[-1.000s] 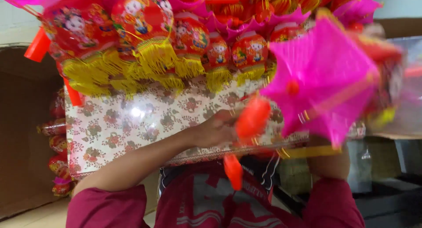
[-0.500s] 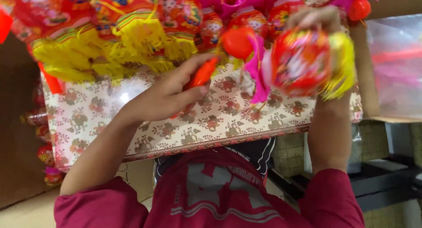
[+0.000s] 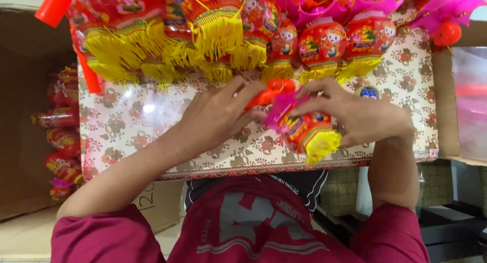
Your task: Assembling small decorative lanterns by applying glue to components, attaching plastic handles, and placing the finished products into plastic bags.
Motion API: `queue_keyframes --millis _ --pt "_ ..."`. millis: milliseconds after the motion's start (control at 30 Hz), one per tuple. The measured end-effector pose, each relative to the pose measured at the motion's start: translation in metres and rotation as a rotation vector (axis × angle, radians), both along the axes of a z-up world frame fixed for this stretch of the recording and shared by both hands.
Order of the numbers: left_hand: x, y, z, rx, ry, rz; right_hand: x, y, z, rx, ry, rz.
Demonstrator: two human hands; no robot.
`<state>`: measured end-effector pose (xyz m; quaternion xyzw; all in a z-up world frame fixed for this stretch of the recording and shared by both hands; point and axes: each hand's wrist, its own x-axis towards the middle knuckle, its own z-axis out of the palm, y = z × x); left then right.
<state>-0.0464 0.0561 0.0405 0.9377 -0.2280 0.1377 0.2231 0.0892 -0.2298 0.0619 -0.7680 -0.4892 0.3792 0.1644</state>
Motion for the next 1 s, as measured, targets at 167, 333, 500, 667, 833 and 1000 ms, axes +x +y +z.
queue_keyframes --millis 167,333,500,667,833,1000 --pt "-0.003 -0.001 0.007 0.019 -0.066 -0.006 0.009 -0.001 0.005 0.301 0.047 0.308" --pt "-0.005 -0.004 0.000 0.015 -0.253 -0.014 0.007 0.017 0.023 0.598 -0.151 0.138" --pt "0.000 -0.006 0.017 0.074 -0.520 0.054 -0.017 0.055 0.027 0.684 -0.709 0.042" --pt "-0.001 0.000 0.033 0.250 -0.754 0.000 -0.029 0.067 0.006 0.746 -0.771 0.040" --pt "0.002 -0.005 0.024 0.315 -0.766 0.021 -0.033 0.064 -0.001 0.761 -0.857 -0.010" --pt "0.001 -0.005 0.009 0.329 -0.723 -0.031 -0.033 0.062 -0.004 0.842 -0.929 -0.002"
